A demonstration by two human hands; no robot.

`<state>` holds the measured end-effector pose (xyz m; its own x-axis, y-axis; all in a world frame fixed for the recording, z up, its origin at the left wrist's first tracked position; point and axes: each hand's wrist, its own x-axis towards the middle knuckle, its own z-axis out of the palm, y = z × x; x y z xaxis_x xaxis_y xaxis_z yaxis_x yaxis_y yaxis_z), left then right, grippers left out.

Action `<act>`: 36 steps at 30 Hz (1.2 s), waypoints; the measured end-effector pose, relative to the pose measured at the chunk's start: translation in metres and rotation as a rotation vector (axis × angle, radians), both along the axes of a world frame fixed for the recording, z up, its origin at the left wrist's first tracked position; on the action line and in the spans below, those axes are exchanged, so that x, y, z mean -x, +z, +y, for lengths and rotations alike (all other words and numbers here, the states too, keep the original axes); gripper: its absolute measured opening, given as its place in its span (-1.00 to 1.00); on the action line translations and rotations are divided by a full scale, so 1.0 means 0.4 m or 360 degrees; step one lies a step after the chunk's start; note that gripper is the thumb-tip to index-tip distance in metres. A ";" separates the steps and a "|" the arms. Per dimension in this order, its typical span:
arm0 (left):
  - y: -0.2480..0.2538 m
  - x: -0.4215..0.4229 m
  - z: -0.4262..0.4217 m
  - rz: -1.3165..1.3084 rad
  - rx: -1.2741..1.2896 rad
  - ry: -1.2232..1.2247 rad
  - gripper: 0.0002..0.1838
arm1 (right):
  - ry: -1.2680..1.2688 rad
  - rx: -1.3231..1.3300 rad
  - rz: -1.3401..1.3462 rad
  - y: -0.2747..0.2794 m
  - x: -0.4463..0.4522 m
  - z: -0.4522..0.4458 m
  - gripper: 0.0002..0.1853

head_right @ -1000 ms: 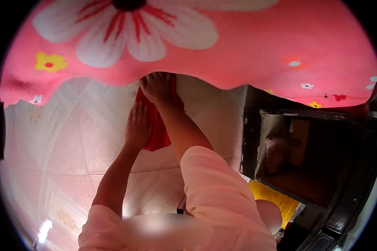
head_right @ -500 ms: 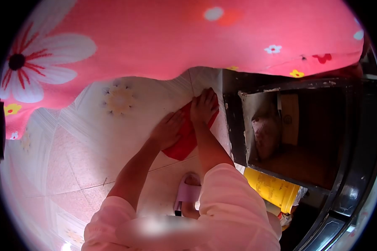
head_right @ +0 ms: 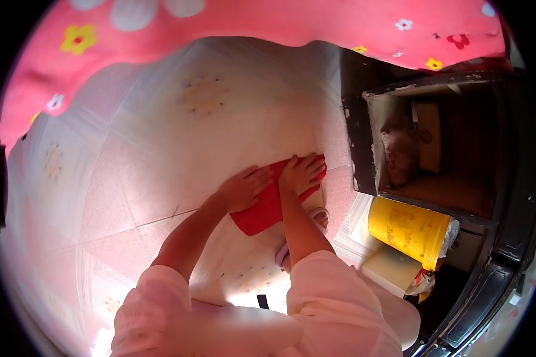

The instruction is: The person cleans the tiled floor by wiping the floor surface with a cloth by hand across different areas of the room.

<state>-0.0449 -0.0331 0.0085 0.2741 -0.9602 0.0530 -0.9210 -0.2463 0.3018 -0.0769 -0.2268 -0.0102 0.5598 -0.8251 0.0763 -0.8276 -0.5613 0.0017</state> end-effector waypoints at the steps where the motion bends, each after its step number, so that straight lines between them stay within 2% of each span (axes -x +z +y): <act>1: 0.006 0.029 0.043 0.0013 -0.0007 -0.0031 -0.29 | 0.0025 0.0008 0.0014 -0.006 0.032 0.040 -0.26; 4: -0.012 0.130 0.167 0.0229 0.0124 0.0068 -0.31 | 0.0120 -0.0005 0.0058 0.002 0.126 0.157 -0.25; 7: 0.019 0.251 0.302 0.0125 -0.0058 0.0079 -0.32 | 0.0270 -0.0022 0.0042 0.015 0.231 0.293 -0.25; 11: 0.035 0.429 0.455 0.0239 -0.0099 0.0156 -0.32 | 0.0457 -0.0207 0.0293 0.063 0.376 0.427 -0.25; 12: 0.034 0.460 0.478 0.0220 0.0021 0.0200 -0.36 | 0.0537 -0.0279 0.0354 0.074 0.397 0.441 -0.24; 14: 0.029 0.466 0.503 0.0182 0.0196 0.0245 -0.40 | 0.0664 -0.0165 0.0355 0.098 0.410 0.413 -0.26; 16: 0.028 0.453 0.513 0.0212 0.0124 0.0155 -0.54 | 0.1070 -0.0470 0.0267 0.168 0.420 0.345 -0.29; 17: 0.032 0.453 0.522 0.0295 0.0181 0.0291 -0.62 | 0.1062 -0.0402 0.0269 0.194 0.421 0.314 -0.29; 19: 0.059 0.450 0.547 0.0402 0.0256 0.0556 -0.75 | 0.1262 -0.0364 0.0731 0.207 0.397 0.281 -0.41; 20: 0.065 0.466 0.548 0.0382 0.0270 0.0559 -0.75 | 0.1268 -0.0345 0.0715 0.202 0.398 0.278 -0.41; 22: 0.057 0.494 0.549 0.0199 0.0034 0.0798 -0.79 | 0.1397 -0.0293 0.0962 0.172 0.405 0.269 -0.56; 23: 0.050 0.504 0.543 0.0333 -0.0055 0.0892 -0.79 | 0.1394 -0.0286 0.0951 0.176 0.397 0.264 -0.56; 24: 0.052 0.497 0.544 0.0326 -0.0044 0.0883 -0.79 | 0.1515 -0.0494 0.1081 0.203 0.377 0.258 -0.60; 25: 0.059 0.490 0.544 0.0709 -0.0140 0.0991 -0.77 | 0.1626 -0.0706 0.1216 0.231 0.357 0.247 -0.63; 26: 0.067 0.489 0.543 0.1099 -0.0240 0.1085 -0.75 | 0.1610 -0.0695 0.1222 0.252 0.336 0.232 -0.63; 28: 0.096 0.502 0.542 0.1120 -0.0200 0.0938 -0.72 | 0.1029 -0.2039 0.1051 0.294 0.305 0.202 -0.56; 29: 0.106 0.505 0.543 0.1121 -0.0175 0.0820 -0.70 | 0.1028 -0.2035 0.1046 0.316 0.295 0.199 -0.56; 31: 0.121 0.548 0.536 0.1314 0.0225 0.0603 -0.65 | 0.1471 -0.0954 0.2233 0.373 0.272 0.220 -0.47; 33: 0.147 0.559 0.525 0.1436 0.0140 -0.0039 -0.66 | 0.1200 -0.1804 0.1702 0.288 0.290 0.103 -0.41; 34: 0.170 0.571 0.522 0.1459 0.0135 -0.0026 -0.66 | 0.1201 -0.1821 0.1724 0.293 0.308 0.067 -0.41; 36: 0.202 0.564 0.533 0.2416 0.0048 0.0107 -0.59 | 0.1441 -0.1336 0.2373 0.286 0.300 0.038 -0.38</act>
<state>-0.2706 0.1800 0.0894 0.1273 -0.9478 -0.2922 0.2689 -0.2506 0.9300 -0.1969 -0.2118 0.1043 0.0057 0.1350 -0.9908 0.0768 -0.9880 -0.1342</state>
